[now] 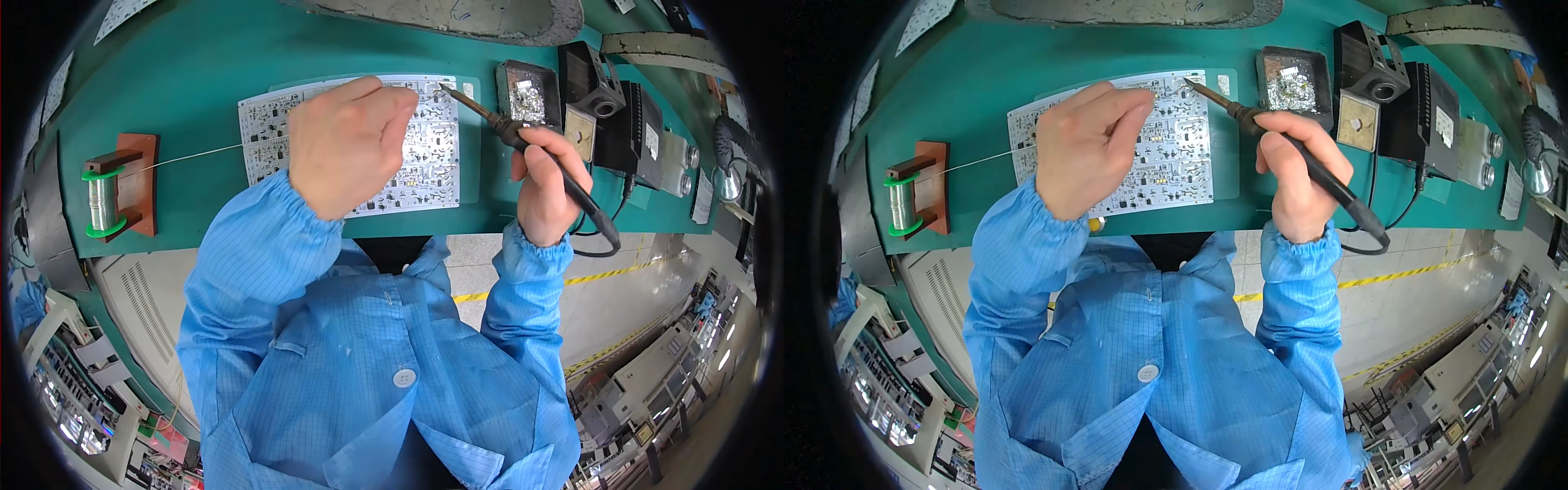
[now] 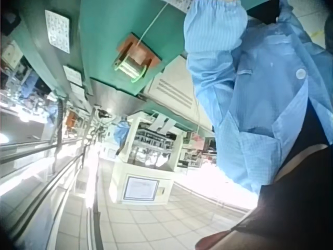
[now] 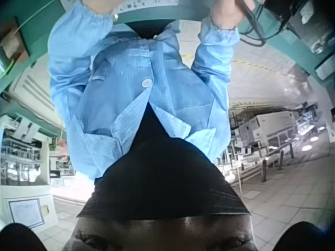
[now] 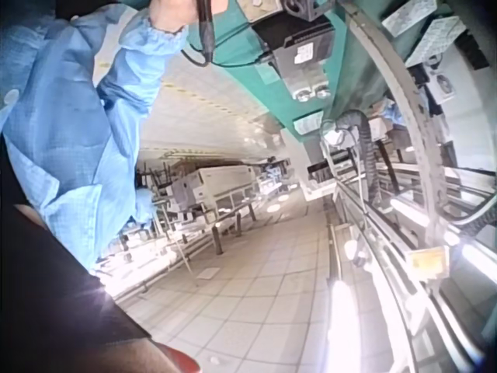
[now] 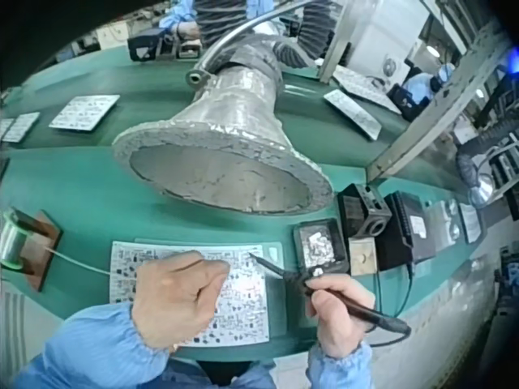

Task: Soldering components onto printed circuit boards at an assembly station.

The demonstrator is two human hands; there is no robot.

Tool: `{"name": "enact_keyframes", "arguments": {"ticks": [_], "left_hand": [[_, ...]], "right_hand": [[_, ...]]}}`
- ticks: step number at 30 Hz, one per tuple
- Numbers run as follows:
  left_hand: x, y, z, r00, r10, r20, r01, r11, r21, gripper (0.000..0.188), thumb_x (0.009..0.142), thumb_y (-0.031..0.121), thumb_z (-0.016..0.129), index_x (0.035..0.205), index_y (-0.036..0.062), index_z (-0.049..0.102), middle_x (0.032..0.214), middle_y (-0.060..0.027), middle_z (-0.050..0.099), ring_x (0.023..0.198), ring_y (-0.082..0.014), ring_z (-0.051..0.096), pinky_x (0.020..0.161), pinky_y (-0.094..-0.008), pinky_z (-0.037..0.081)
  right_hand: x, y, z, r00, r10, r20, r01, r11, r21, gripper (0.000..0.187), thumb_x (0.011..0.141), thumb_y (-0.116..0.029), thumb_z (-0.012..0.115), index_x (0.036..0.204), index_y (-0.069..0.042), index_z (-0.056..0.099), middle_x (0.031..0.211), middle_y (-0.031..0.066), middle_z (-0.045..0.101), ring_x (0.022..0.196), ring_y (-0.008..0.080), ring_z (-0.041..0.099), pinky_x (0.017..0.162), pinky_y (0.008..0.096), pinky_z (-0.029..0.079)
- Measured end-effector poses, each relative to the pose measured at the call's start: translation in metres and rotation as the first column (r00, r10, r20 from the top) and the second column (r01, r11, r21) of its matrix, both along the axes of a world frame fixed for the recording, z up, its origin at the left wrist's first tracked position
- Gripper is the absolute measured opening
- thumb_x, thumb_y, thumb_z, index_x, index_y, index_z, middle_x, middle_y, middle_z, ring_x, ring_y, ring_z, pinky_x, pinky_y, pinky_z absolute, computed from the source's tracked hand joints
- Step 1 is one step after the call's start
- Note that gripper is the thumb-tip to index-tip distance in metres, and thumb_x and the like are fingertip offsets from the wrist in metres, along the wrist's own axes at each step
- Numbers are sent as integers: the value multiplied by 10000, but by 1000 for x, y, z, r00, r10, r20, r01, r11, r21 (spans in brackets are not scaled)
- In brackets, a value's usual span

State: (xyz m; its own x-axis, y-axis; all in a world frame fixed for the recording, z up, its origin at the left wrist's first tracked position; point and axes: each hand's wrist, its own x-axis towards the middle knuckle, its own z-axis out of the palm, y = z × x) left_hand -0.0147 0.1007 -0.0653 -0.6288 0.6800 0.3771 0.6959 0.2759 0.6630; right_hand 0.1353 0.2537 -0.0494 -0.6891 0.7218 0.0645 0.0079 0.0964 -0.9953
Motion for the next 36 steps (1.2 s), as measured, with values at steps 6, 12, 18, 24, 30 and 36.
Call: {"name": "enact_keyframes", "arguments": {"ticks": [6, 12, 18, 24, 30, 36], "left_hand": [[-2, 5, -7, 998, 47, -31, -50, 994, -97, 103, 808, 147, 585, 789, 110, 679, 695, -48, 594, 626, -273, 594, 519, -386, 465], [-1, 6, -8, 999, 48, -24, -50, 995, -85, 97, 805, 135, 584, 799, 111, 678, 693, -47, 592, 627, -271, 593, 519, -384, 466], [-2, 6, -10, 998, 28, -48, -33, 992, -121, 100, 789, 110, 571, 795, 116, 670, 676, -46, 578, 623, -269, 590, 515, -390, 467], [-3, 7, -13, 996, 9, -93, -23, 988, -156, 91, 756, 83, 565, 760, 114, 650, 668, -50, 570, 620, -265, 591, 502, -391, 465], [-2, 4, -9, 995, 14, -102, -26, 993, -116, 93, 739, 63, 560, 784, 93, 636, 672, -69, 569, 606, -283, 589, 504, -391, 473], [-2, -20, 11, 995, 76, -69, -81, 994, -72, 131, 775, 26, 540, 869, 54, 627, 697, -116, 597, 606, -307, 595, 516, -401, 473]], "right_hand": [[-9, 4, 3, 1000, 8, 0, -8, 999, -49, 179, 781, -36, 559, 898, 57, 658, 641, 67, 579, 555, 122, 522, 535, 243, 403], [-12, 4, 5, 997, 15, 77, -11, 998, -55, 228, 769, -59, 542, 911, 83, 652, 719, 122, 595, 569, 158, 506, 562, 254, 394], [-15, 8, 6, 995, 11, 99, -5, 998, -62, 229, 776, -64, 539, 907, 86, 652, 712, 118, 589, 562, 158, 498, 564, 253, 395], [-15, 11, 6, 995, 7, 98, 1, 996, -87, 230, 780, -69, 539, 904, 88, 652, 702, 113, 581, 550, 155, 487, 561, 255, 399], [-15, 10, 4, 995, -9, 96, 15, 998, -63, 225, 787, -68, 539, 901, 87, 654, 699, 110, 578, 541, 150, 481, 555, 250, 401], [-12, 11, 1, 998, -17, 63, 21, 998, -63, 228, 808, -77, 545, 934, 84, 645, 715, 116, 587, 554, 149, 487, 555, 245, 403]]}}
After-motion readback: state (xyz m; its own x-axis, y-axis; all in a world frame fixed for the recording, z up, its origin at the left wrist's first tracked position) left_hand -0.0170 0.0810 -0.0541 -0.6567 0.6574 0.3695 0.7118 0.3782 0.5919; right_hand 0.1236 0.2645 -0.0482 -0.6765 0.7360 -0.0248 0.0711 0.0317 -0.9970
